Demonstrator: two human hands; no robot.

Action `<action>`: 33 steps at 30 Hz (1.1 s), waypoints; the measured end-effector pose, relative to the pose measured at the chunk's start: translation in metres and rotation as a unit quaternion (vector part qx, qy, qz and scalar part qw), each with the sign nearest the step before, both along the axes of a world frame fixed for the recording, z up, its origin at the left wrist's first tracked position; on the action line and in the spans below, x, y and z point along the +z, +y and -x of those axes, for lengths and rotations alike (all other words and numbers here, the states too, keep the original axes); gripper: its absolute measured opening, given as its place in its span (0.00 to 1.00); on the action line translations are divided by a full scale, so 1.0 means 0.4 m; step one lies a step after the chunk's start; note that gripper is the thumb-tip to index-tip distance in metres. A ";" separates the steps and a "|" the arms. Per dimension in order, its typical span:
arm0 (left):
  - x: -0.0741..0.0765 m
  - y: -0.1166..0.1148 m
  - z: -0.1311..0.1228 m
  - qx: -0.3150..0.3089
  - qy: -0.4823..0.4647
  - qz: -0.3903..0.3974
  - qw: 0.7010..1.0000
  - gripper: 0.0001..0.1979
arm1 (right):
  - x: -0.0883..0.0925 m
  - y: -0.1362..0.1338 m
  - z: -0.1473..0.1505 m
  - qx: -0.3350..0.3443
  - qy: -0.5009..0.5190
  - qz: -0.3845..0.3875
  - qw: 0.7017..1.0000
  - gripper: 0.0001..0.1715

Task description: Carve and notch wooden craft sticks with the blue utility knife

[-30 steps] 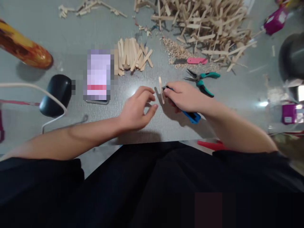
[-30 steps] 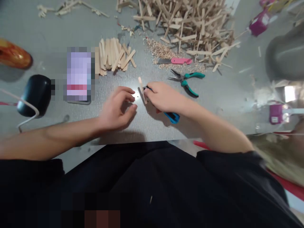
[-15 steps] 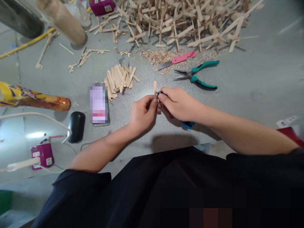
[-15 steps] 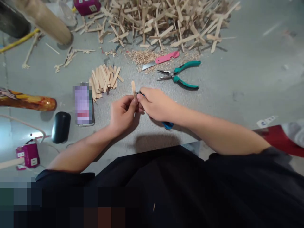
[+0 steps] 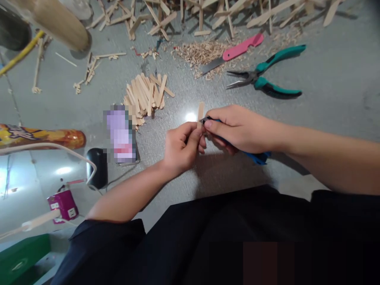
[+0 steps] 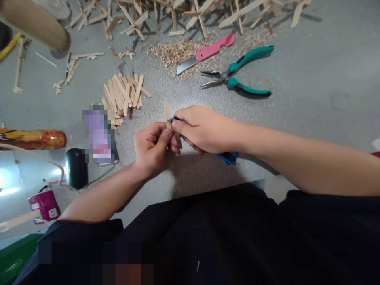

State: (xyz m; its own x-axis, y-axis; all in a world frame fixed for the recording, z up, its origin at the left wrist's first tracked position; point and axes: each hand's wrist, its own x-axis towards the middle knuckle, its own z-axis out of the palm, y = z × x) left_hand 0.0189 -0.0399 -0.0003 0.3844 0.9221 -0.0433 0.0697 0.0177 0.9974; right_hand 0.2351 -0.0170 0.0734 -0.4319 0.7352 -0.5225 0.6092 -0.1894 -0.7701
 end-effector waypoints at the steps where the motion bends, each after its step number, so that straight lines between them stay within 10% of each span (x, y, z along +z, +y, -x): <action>1: 0.000 -0.001 0.000 0.005 -0.007 0.008 1.000 0.24 | 0.002 -0.001 0.000 -0.005 0.009 -0.002 1.000 0.24; 18: -0.018 0.000 0.003 0.009 0.018 -0.066 0.998 0.22 | -0.046 -0.014 -0.002 0.008 -0.052 -0.171 0.984 0.18; 33: -0.019 0.003 0.006 -0.008 -0.046 -0.087 0.995 0.15 | -0.065 0.026 -0.039 0.025 0.114 -0.025 0.993 0.25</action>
State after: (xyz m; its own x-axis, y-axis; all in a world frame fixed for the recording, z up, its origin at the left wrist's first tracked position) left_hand 0.0165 -0.0386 -0.0081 0.3937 0.9066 0.1519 -0.0236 -0.1552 0.9876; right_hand 0.2505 -0.0065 0.0475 -0.5719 0.7320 -0.3703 0.4252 -0.1215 -0.8969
